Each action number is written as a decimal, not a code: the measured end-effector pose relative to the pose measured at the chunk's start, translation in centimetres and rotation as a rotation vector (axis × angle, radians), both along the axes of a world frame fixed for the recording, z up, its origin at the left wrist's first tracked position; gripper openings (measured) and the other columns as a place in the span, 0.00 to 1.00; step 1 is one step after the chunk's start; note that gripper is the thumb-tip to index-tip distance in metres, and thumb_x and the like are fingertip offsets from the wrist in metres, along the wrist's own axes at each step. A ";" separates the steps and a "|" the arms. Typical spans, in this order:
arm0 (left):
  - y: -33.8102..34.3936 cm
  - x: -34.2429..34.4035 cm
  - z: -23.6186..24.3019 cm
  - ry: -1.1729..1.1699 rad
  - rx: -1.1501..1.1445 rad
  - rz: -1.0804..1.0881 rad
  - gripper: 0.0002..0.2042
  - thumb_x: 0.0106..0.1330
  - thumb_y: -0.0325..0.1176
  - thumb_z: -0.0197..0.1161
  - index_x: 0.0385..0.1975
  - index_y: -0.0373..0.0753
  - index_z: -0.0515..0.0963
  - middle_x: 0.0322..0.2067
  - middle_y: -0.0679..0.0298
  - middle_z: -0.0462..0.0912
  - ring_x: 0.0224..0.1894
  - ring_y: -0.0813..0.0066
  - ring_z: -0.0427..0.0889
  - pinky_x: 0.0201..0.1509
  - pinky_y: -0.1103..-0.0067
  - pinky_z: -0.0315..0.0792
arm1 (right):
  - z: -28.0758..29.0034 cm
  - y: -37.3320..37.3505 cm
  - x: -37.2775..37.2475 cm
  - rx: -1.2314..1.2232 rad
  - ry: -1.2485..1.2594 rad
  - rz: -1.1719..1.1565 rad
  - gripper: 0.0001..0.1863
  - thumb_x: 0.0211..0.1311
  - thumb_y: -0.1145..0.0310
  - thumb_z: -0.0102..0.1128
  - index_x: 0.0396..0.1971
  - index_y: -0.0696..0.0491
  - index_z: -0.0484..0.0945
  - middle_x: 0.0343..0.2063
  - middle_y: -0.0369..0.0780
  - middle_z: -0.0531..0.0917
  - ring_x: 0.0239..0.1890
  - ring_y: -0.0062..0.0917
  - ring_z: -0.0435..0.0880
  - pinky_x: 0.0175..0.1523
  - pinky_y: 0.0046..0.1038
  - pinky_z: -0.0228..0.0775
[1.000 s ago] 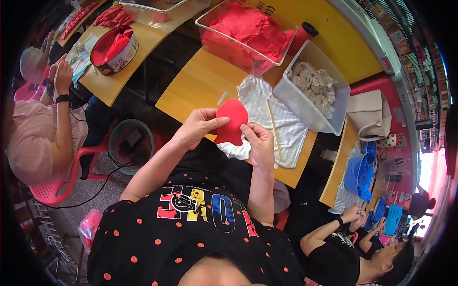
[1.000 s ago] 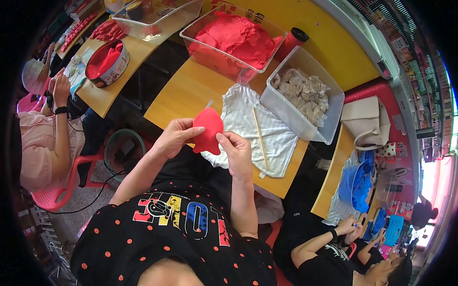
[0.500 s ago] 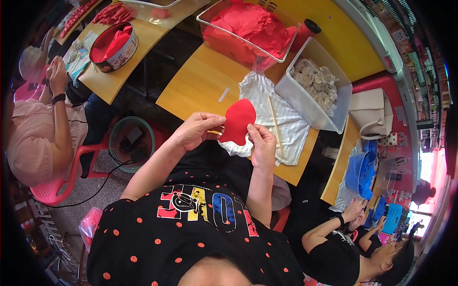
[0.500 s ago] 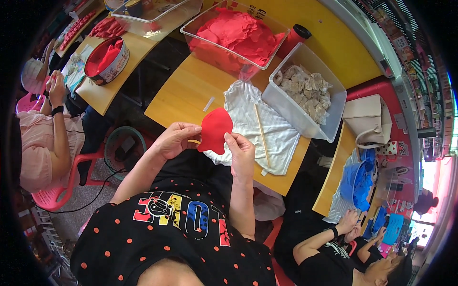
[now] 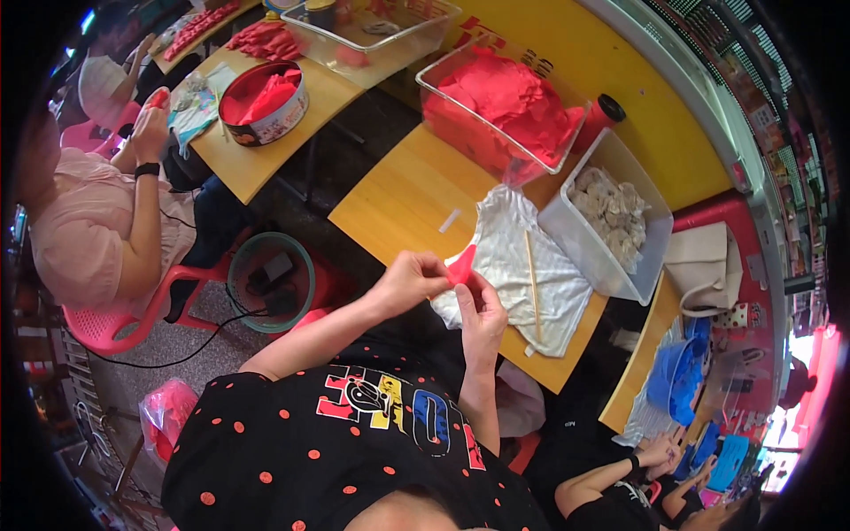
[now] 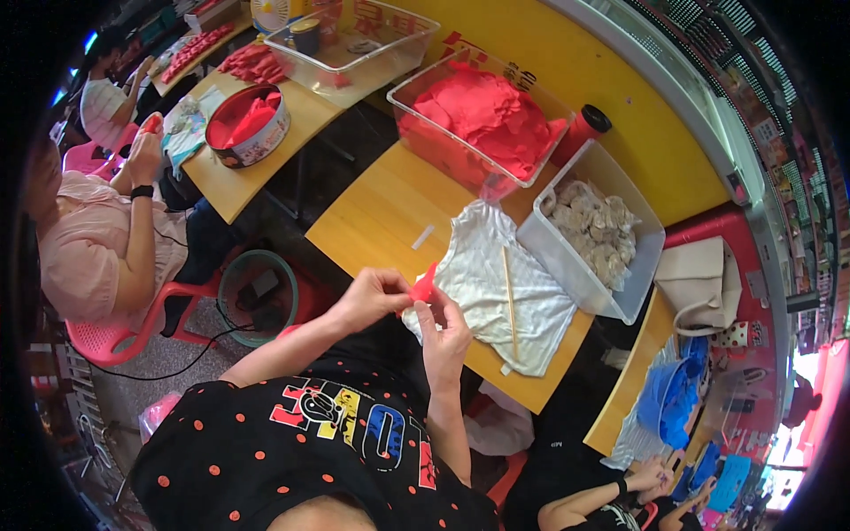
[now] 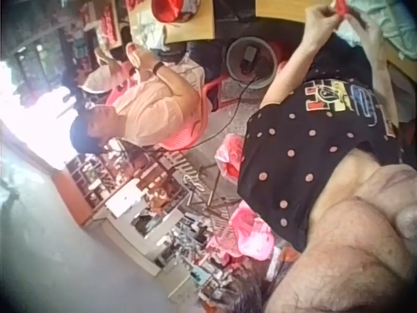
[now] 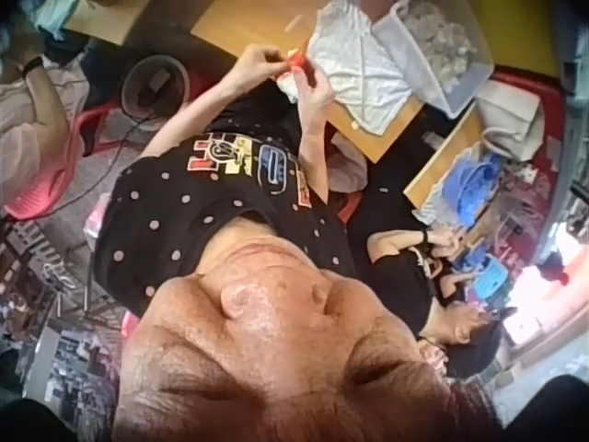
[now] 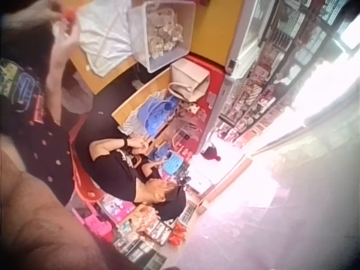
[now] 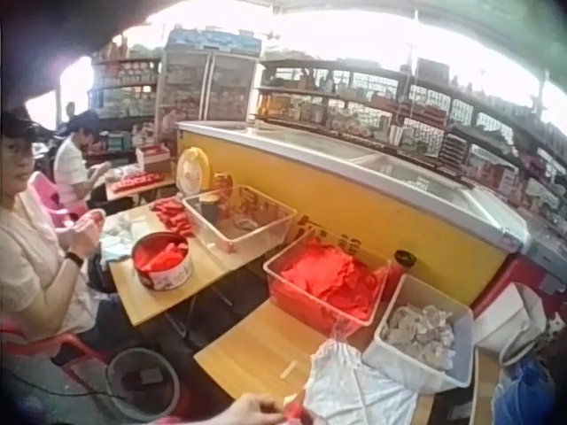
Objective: The recorder is crafting a decorative rose from red leather pieces and white stuffing material.
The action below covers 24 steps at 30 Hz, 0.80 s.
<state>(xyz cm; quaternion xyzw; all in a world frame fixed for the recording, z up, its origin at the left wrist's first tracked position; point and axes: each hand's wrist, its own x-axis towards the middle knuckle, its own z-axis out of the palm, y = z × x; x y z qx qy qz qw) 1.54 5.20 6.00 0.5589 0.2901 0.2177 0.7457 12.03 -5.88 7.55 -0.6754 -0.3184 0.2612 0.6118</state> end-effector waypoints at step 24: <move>0.3 -0.5 0.3 -0.036 0.039 0.105 0.06 0.64 0.28 0.60 0.32 0.30 0.74 0.25 0.63 0.80 0.26 0.81 0.79 0.32 0.84 0.74 | -0.6 0.0 0.8 0.053 -0.394 -0.087 0.07 0.57 0.71 0.63 0.31 0.60 0.78 0.29 0.40 0.80 0.25 0.24 0.76 0.31 0.24 0.68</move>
